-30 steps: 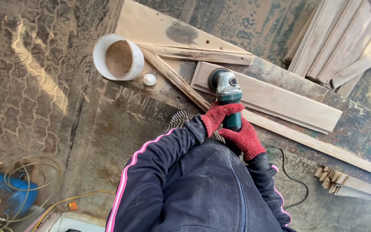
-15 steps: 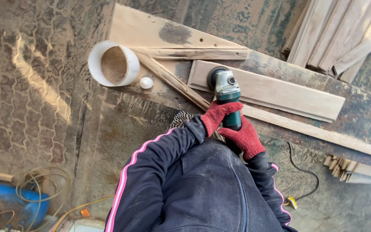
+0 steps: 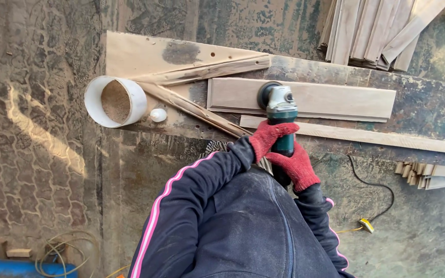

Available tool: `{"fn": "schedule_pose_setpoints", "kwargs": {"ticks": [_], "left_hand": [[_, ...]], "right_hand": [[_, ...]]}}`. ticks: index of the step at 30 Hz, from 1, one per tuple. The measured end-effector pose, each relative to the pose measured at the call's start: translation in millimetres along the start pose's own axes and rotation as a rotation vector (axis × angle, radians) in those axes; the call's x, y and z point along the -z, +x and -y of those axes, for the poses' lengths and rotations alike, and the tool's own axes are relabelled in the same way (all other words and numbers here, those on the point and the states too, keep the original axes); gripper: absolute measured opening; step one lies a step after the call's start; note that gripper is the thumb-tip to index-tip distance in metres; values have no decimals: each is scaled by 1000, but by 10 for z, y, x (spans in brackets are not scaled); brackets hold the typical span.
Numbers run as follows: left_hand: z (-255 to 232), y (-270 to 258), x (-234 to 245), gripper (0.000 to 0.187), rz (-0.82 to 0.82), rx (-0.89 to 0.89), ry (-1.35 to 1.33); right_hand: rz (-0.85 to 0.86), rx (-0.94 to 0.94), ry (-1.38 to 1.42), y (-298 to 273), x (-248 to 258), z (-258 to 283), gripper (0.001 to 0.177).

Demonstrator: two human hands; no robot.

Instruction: The recorder uses an angle grinder to sand wooden planks and then finishes with a hand-sanding block.

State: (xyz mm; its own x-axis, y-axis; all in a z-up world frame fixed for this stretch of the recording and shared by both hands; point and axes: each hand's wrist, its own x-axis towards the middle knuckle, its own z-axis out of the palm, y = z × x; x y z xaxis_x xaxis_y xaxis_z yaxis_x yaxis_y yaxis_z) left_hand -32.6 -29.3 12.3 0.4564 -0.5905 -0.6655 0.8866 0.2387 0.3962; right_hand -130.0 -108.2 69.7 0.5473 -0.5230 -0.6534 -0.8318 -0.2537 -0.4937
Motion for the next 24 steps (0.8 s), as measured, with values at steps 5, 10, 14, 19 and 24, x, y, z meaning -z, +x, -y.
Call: {"fn": "schedule_pose_setpoints", "kwargs": {"ticks": [5,10,14,19,24], "left_hand": [[-83,1,422,56,-65,-25,-4],[-196,-55,499,61,-104,-47,-53],[-97,140,411,51,-97,-86,-11],[134,423,-207,53,-36,-93,-29],[491,622,-994,54,-14,-82,-35]], "right_hand": [[100,1,-65,-119,-184,403,85],[153,10,-146,-142,-253,639,94],[133,21,-100,-10,-103,438,88],[91,20,-28,134,441,176,78],[21,58,-19,405,1116,-332,68]]}}
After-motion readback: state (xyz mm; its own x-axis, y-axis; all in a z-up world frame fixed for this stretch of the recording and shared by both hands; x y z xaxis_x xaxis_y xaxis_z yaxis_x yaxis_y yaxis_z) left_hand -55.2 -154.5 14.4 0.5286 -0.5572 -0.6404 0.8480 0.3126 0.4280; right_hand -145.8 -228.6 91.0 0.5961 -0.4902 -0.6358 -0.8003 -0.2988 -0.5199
